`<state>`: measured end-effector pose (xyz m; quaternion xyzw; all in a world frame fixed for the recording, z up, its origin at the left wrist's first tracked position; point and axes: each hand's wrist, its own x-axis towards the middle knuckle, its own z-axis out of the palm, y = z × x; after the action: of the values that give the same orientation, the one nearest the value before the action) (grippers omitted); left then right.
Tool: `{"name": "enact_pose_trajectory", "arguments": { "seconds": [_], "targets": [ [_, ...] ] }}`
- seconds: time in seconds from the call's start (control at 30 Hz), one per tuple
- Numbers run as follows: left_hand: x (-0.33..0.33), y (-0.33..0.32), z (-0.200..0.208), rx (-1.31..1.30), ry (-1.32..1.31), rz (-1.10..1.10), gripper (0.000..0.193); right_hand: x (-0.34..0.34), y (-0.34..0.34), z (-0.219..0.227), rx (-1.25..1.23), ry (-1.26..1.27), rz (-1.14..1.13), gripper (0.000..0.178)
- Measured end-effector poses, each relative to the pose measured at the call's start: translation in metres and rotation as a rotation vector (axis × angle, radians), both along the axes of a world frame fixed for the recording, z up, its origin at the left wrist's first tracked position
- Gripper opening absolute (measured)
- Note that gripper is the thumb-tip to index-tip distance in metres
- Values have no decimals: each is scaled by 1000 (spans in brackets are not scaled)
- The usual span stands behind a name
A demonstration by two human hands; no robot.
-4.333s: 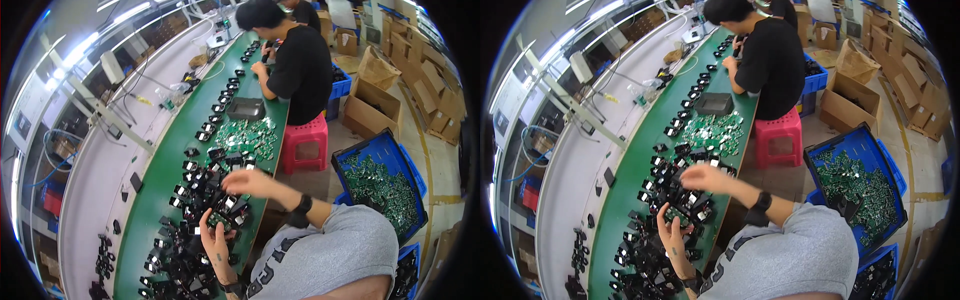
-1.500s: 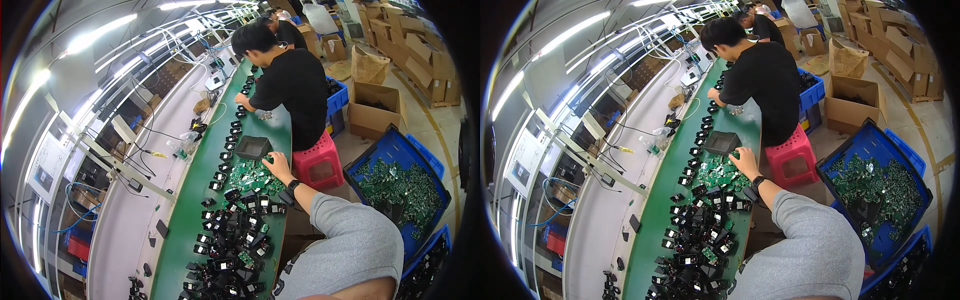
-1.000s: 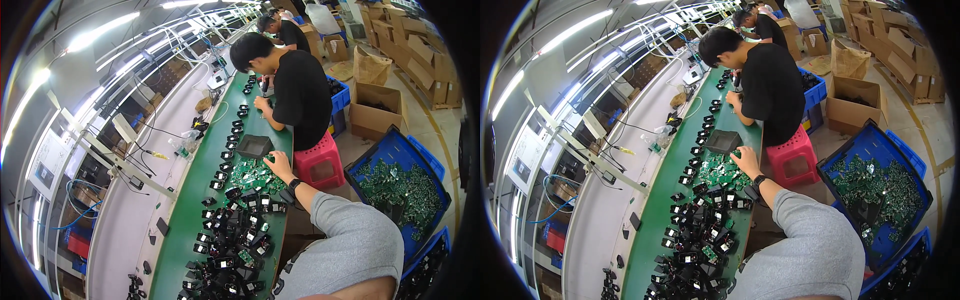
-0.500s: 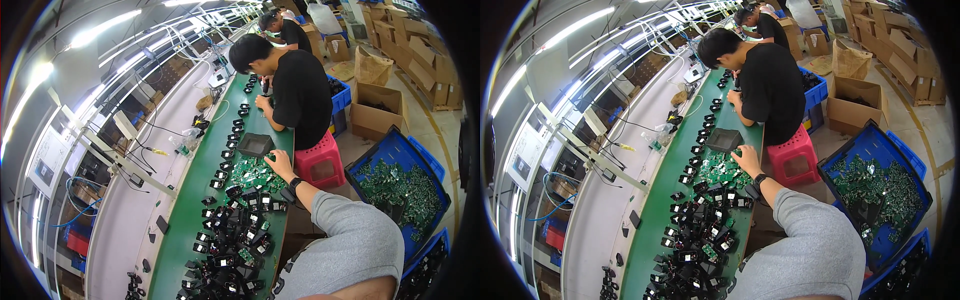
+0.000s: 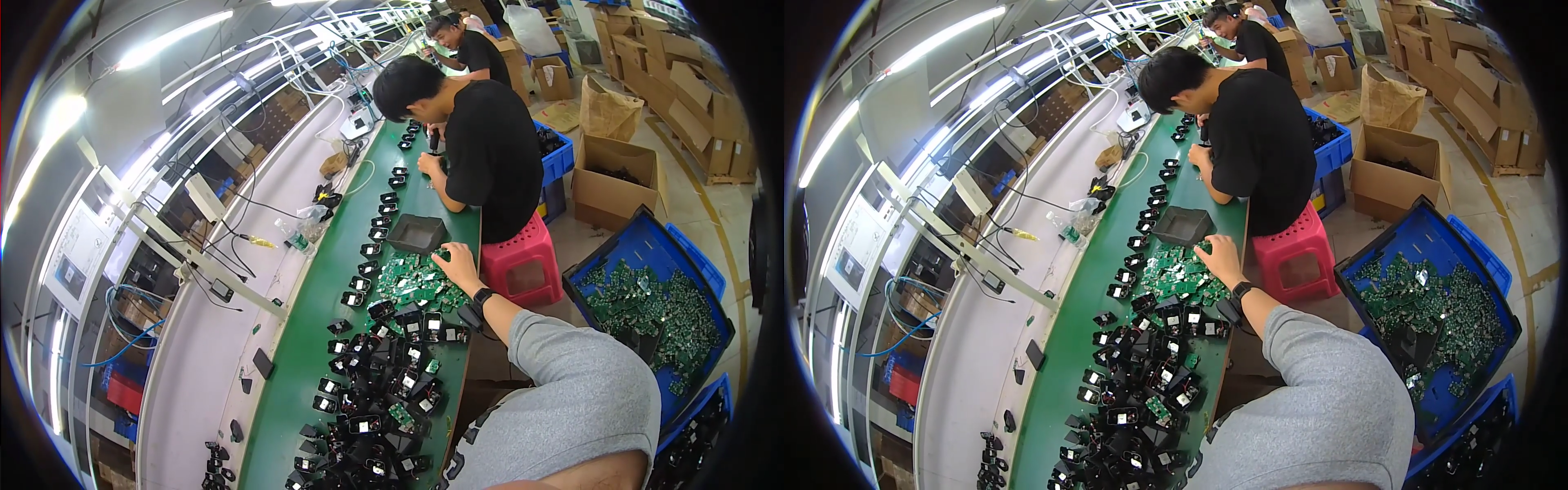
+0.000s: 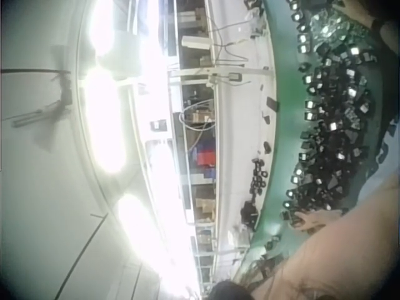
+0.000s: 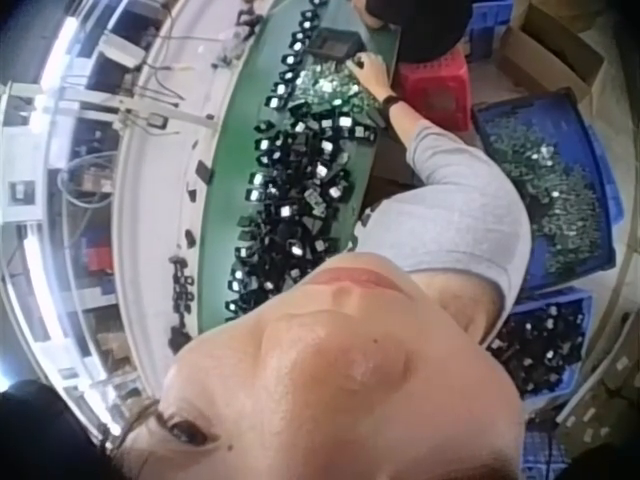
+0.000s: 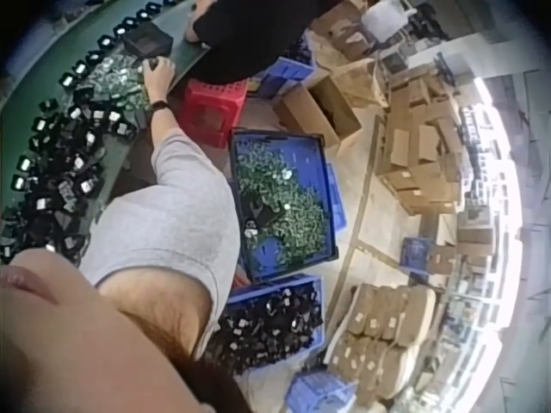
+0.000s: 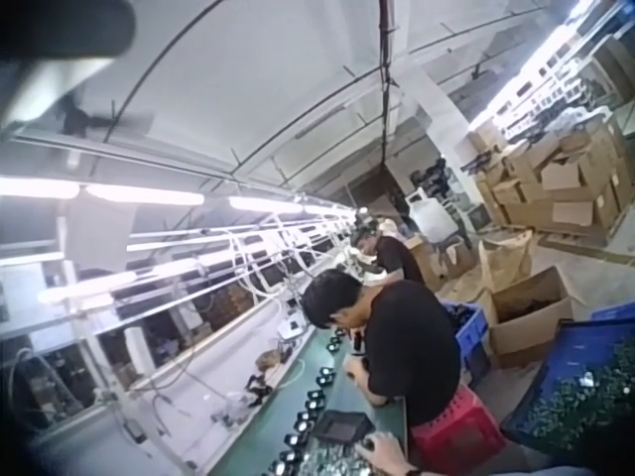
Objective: The person picks up a black plastic housing and a green circuit board, fits the board into the housing by hand, and then places the assembled unit back onto the green workbench.
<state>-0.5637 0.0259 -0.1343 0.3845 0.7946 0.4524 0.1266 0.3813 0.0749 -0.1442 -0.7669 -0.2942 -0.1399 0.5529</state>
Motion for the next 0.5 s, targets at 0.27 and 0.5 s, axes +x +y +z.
{"name": "enact_pose_trajectory", "arguments": {
  "seconds": [0.27, 0.5],
  "targets": [
    [127, -38, 33, 311, -70, 117, 47, 0, -1, 1, 7, 1, 4, 41],
    [240, -60, 69, 573, -133, 217, 50, 3, -2, -3, 12, -17, -11, 42]
  ]
}}
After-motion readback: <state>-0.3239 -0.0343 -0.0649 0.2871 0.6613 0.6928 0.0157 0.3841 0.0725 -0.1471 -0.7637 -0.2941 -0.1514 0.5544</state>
